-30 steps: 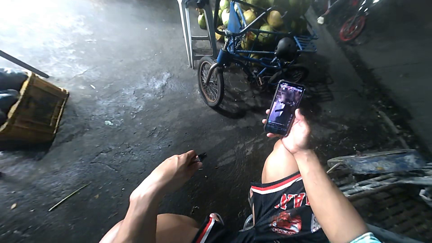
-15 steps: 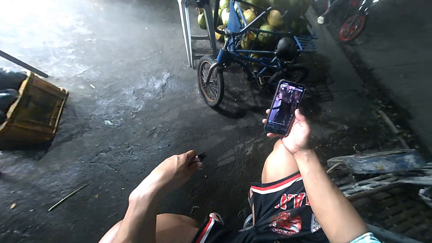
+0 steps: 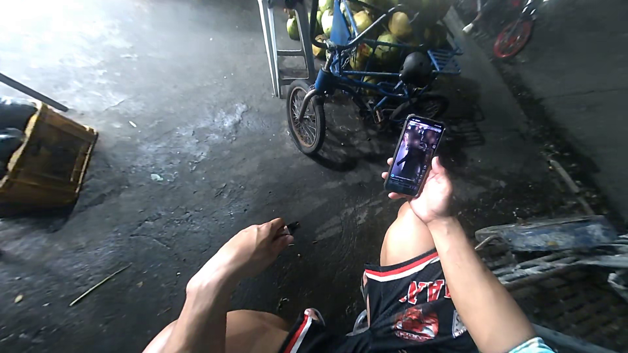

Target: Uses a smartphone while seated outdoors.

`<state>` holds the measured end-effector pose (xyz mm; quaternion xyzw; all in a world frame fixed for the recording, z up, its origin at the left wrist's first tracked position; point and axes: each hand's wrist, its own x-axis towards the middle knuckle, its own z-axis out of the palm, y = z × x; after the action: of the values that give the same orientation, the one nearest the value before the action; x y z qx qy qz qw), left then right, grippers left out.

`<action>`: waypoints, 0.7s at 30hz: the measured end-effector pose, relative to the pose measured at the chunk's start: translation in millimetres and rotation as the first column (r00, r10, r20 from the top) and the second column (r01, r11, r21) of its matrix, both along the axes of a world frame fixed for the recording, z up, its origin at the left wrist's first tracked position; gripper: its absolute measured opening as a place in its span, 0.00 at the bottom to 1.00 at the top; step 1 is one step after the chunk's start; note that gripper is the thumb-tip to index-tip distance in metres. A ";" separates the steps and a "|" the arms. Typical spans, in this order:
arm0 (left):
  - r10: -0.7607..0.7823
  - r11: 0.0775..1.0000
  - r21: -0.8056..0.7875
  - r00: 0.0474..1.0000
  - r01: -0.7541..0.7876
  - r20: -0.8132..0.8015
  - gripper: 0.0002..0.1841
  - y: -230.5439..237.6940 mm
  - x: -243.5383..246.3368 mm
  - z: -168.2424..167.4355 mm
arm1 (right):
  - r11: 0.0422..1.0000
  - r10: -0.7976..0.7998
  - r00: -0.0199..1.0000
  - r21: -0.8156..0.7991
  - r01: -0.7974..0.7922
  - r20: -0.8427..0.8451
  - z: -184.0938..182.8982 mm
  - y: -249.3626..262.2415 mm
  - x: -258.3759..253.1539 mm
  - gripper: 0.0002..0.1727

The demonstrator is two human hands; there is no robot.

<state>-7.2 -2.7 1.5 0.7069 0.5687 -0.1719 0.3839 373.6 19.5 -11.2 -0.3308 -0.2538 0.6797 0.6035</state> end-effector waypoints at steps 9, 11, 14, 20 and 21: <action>-0.002 1.000 -0.001 1.000 0.002 0.009 0.20 -0.3 -1.0 -0.8 | 1.000 0.006 1.000 0.014 -0.006 0.006 -1.6 0.3 0.4 0.39; -0.001 1.000 -0.004 1.000 0.001 0.004 0.20 -0.4 -1.5 -1.8 | 1.000 0.005 1.000 0.003 -0.005 0.010 -0.9 -0.1 0.4 0.40; 0.003 1.000 -0.002 1.000 -0.003 0.009 0.19 -0.6 -1.3 -1.5 | 1.000 -0.017 0.999 -0.021 0.017 0.031 1.4 -0.7 -1.5 0.41; -0.002 1.000 -0.008 1.000 0.002 -0.006 0.20 0.0 -0.4 -1.7 | 1.000 -0.006 1.000 -0.018 0.007 0.030 0.9 -0.7 -0.8 0.42; -0.001 1.000 -0.007 1.000 0.001 -0.003 0.19 -0.1 -0.3 -1.8 | 1.000 -0.014 0.999 -0.023 0.015 0.037 1.7 -0.6 -1.6 0.42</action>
<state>-7.5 -2.8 -0.4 0.7056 0.5682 -0.1752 0.3855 372.0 18.9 -9.5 -0.3518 -0.2546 0.6720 0.5999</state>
